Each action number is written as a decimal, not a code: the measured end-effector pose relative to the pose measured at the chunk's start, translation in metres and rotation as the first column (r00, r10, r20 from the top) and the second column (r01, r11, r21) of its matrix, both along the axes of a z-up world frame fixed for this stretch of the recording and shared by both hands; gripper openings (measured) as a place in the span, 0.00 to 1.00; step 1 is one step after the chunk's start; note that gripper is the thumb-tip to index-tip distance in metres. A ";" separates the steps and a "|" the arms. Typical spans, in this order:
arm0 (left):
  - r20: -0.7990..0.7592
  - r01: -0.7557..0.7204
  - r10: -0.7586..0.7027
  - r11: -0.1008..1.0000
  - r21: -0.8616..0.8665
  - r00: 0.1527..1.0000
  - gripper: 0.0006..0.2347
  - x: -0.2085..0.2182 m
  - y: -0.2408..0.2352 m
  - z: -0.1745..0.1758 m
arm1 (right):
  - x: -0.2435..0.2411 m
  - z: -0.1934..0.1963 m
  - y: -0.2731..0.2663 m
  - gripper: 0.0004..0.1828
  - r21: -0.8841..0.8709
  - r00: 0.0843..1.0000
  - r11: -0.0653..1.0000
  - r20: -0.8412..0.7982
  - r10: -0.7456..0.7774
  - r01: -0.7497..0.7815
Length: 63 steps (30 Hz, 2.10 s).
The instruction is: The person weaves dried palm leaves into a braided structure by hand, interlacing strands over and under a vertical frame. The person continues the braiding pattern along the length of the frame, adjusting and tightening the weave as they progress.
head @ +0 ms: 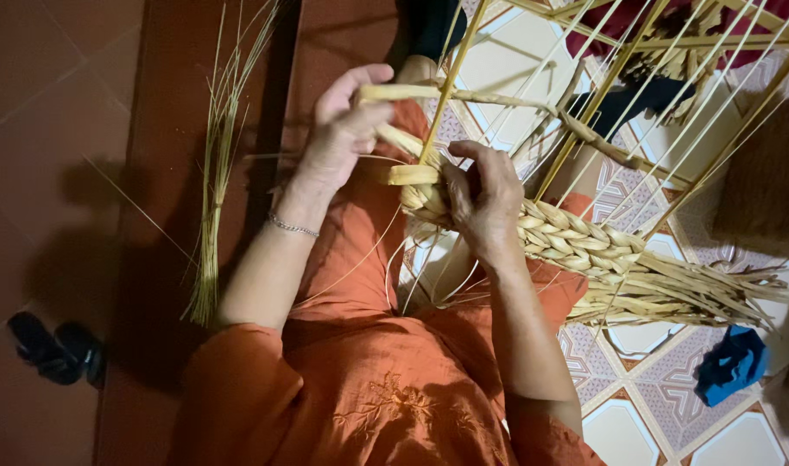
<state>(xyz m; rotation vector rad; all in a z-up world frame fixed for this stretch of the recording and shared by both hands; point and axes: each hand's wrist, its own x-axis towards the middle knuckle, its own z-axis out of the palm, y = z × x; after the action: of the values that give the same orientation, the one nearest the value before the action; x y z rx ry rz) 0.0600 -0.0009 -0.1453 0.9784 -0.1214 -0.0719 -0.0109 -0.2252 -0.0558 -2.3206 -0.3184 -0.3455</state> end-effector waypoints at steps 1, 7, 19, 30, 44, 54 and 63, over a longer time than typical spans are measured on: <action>0.210 -0.091 0.044 0.971 0.220 0.977 0.19 0.001 -0.005 0.000 | 0.001 0.001 0.001 0.15 0.004 1.000 1.000 0.017 -0.002 0.002; 0.065 -0.201 0.191 0.902 0.383 0.980 0.07 0.015 -0.002 -0.006 | -0.004 0.004 0.001 0.15 0.034 1.000 0.999 -0.007 -0.009 0.009; -0.054 -0.252 0.327 0.813 0.525 0.943 0.11 0.020 0.046 -0.041 | -0.006 0.000 -0.008 0.15 -0.009 0.991 0.998 0.116 0.071 -0.070; 0.004 -0.013 0.017 0.879 -0.476 1.000 0.23 0.007 0.024 0.093 | -0.003 0.002 -0.021 0.13 0.583 0.972 0.812 -0.196 0.130 0.008; -0.140 0.205 -0.168 0.479 0.854 0.976 0.16 -0.080 0.007 0.017 | 0.009 0.004 -0.039 0.12 0.907 0.919 0.414 -0.230 0.322 0.082; 0.394 -0.336 -0.027 0.473 0.815 0.919 0.24 -0.086 -0.027 0.022 | -0.022 -0.001 -0.064 0.11 0.907 0.977 0.415 -0.021 0.212 -0.070; 0.847 -0.744 -0.071 0.443 0.499 0.526 0.03 -0.020 -0.052 0.010 | -0.035 -0.008 -0.070 0.11 0.911 0.984 0.412 -0.071 0.165 -0.003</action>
<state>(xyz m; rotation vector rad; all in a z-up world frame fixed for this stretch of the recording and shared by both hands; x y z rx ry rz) 0.0400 -0.0528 -0.1358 1.9951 -0.7482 0.8847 -0.0461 -0.2951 -0.0643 -1.1906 -0.1032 -0.1984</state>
